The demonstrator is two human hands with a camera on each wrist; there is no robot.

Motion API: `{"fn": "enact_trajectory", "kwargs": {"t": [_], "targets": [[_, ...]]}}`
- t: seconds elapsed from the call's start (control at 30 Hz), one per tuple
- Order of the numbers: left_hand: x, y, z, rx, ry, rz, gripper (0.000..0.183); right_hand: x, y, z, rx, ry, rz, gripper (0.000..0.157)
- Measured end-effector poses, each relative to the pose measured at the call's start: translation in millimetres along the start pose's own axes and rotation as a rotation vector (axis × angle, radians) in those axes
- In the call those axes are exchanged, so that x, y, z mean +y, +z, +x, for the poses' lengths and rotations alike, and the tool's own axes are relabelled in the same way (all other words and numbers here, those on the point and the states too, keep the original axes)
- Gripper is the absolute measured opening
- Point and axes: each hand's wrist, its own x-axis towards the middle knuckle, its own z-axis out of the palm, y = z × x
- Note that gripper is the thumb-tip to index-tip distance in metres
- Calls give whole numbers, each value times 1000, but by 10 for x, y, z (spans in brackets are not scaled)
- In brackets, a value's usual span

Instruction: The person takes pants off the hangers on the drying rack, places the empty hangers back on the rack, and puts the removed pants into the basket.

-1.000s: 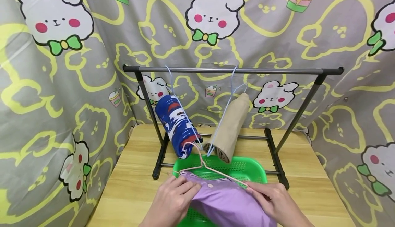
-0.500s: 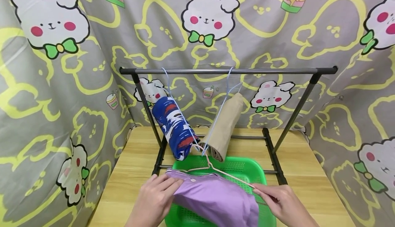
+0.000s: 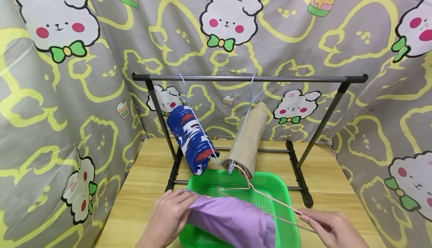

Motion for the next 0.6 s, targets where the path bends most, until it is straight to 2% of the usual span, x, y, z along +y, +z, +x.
{"fn": "enact_trajectory", "kwargs": {"t": [0.03,0.1,0.17,0.2,0.27,0.33,0.37,0.43,0.5,0.6], "targets": [[-8,9,-6,-3,-5,2,24,-14,-45,-21,-12,38,-16,38],[-16,25,-13,-14,-20,3,22,-46,-157,-75,-79,201,-20,28],[-25,41,-15,-15,-28,-5,21,-37,-231,-136,-77,243,-30,27],[-29,51,-16,-13,-29,-10,22,-31,-269,-162,-75,254,-37,28],[-31,72,-16,-7,-32,-15,21,-2,-332,-209,-43,222,-56,33],[-32,95,-16,-3,-30,-20,21,16,-351,-254,66,136,-112,44],[-30,106,-17,-3,-31,-22,21,6,-376,-267,88,138,-136,45],[-24,123,-25,-8,-32,-20,20,-25,-413,-301,127,181,-175,44],[-19,138,-36,-15,-33,-21,20,-52,-459,-339,140,257,-199,39],[-12,153,-48,-10,-27,-26,20,-39,-550,-406,158,323,-269,34]]}}
